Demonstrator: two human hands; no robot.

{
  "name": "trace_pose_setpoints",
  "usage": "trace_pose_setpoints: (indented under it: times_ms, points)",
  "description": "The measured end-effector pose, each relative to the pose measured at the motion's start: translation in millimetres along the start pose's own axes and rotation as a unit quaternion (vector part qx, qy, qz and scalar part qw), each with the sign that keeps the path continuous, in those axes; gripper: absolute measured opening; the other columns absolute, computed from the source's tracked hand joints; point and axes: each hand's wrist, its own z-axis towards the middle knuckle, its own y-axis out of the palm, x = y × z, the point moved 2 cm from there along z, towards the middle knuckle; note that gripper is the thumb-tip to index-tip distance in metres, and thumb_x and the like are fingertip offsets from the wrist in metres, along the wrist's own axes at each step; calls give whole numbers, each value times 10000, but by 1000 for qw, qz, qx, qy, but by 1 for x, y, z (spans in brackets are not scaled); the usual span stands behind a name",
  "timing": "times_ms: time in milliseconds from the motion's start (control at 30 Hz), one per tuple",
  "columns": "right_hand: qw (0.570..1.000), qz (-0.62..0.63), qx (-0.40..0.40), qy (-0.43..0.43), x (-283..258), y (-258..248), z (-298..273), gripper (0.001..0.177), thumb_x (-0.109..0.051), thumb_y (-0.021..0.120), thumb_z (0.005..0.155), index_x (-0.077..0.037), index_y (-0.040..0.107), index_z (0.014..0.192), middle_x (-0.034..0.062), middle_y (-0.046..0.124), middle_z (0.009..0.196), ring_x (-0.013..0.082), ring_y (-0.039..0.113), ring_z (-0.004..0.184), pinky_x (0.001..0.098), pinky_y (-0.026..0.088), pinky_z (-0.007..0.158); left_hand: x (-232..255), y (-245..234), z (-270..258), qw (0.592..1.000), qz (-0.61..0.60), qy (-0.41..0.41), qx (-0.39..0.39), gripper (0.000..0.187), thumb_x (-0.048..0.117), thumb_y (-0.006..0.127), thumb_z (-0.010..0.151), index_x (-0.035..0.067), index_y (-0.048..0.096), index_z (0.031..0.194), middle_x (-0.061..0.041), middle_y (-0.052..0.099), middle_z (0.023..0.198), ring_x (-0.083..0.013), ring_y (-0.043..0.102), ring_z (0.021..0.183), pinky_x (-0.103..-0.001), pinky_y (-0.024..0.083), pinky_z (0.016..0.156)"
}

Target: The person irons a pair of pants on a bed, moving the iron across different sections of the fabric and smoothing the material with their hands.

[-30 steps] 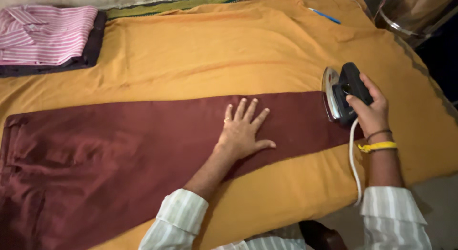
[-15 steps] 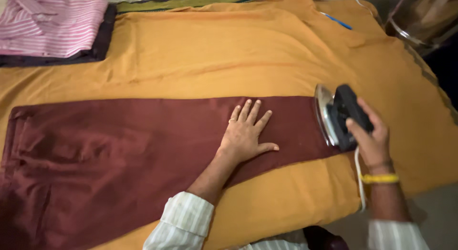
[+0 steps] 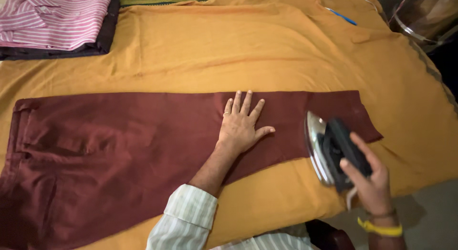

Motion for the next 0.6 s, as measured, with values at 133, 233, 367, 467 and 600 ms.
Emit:
trace_pose_setpoints:
  times_ms: [133,233,367,467,600]
  points:
    - [994,-60,-26,-87,-5,12,-3,604,-114,712,892,22,559,1461,127,624,1419,161,590,1239,298,457,1053,1,1,0,1000,5,3,12,948,833,354,877,188,383,1573,-213,234,1649,-404,173,1531,-569,172,1208]
    - [988,-54,-36,-140,-2,26,45,581,-99,695,924,30,542,1470,127,608,1454,182,574,1305,313,435,1108,1,-1,0,1000,10,-5,9,960,842,367,863,190,373,1568,-239,219,1649,-403,172,1525,-563,170,1204]
    - [985,-53,-3,-162,2,45,131,590,-95,732,935,25,548,1483,127,626,1434,182,595,1288,317,451,1117,1,-3,-1,1000,10,-13,-2,1027,856,386,846,151,330,1591,-259,217,1629,-399,170,1526,-545,164,1214]
    - [991,-55,17,-124,0,53,160,618,-85,723,896,-10,560,1487,99,650,1409,172,628,1246,311,481,1077,2,-5,0,999,26,-15,-21,1046,856,387,849,114,316,1583,-253,213,1631,-390,165,1527,-529,160,1217]
    - [992,-16,-20,-123,-3,47,126,645,-59,719,892,-11,534,1508,115,611,1447,176,594,1272,313,464,1089,1,-4,-2,1000,7,-11,-4,1038,853,394,859,109,335,1580,-248,221,1648,-383,171,1541,-529,168,1224]
